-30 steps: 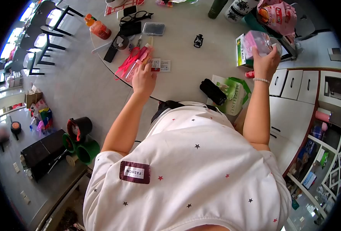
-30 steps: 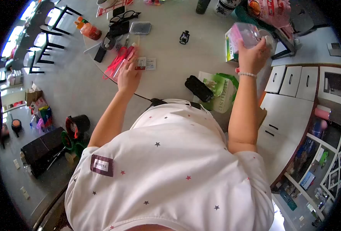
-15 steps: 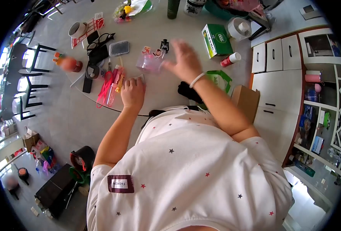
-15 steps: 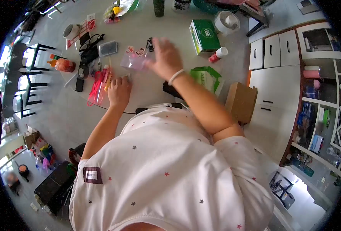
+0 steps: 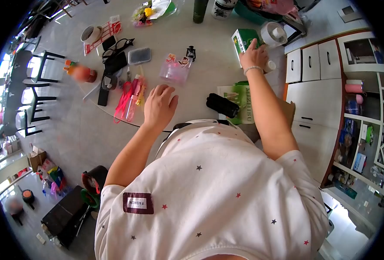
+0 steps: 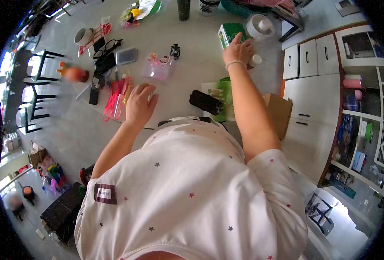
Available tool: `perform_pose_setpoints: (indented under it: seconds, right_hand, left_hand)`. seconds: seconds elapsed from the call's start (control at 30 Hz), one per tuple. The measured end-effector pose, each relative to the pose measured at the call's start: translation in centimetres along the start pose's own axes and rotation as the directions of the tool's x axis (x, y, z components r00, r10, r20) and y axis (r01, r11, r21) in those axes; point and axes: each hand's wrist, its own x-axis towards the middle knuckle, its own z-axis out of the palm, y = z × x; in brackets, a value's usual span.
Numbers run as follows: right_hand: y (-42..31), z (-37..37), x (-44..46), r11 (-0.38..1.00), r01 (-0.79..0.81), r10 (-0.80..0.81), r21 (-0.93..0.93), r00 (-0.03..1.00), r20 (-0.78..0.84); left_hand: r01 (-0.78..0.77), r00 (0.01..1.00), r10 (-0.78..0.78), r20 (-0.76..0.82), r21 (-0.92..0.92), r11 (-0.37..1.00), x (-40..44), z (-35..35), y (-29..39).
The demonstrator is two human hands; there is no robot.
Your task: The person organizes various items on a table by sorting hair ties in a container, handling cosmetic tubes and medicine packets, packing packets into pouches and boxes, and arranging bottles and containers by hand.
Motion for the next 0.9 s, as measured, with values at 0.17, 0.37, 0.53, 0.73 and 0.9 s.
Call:
perform_pose_setpoints:
  seconds: [0.17, 0.37, 0.53, 0.73, 0.9]
  right_hand:
    - [-0.3, -1.0, -0.2, 0.976, 0.144, -0.113, 0.164, 0.976, -0.184]
    - [-0.9, -8.8, -7.7, 0.404, 0.769, -0.548, 0.495, 0.637, -0.543]
    - [-2.2, -9.3, -13.5, -0.05, 0.805, -0.874, 0.592, 0.252, -0.417]
    - [-3.8, -3.5, -16.8, -0.085, 0.829, -0.98, 0.552, 0.032, -0.198]
    - [-4.2, -3.8, -16.5, -0.058, 0.748, -0.929, 0.661, 0.202, -0.31]
  left_hand:
    - [0.138, 0.984, -0.158, -0.088, -0.196, 0.971, 0.9, -1.7, -0.5]
    - [0.354, 0.833, -0.505, -0.224, -0.486, 0.799, -0.5, -4.8, -3.0]
    - [0.573, 0.732, -0.681, -0.016, -0.527, 0.628, -3.9, -3.4, -7.2]
    - [0.35, 0.936, -0.347, 0.06, -0.068, 0.934, -3.6, -1.1, -7.8]
    - [0.065, 0.972, -0.098, 0.213, 0.159, 0.985, -0.7, 1.0, -8.8]
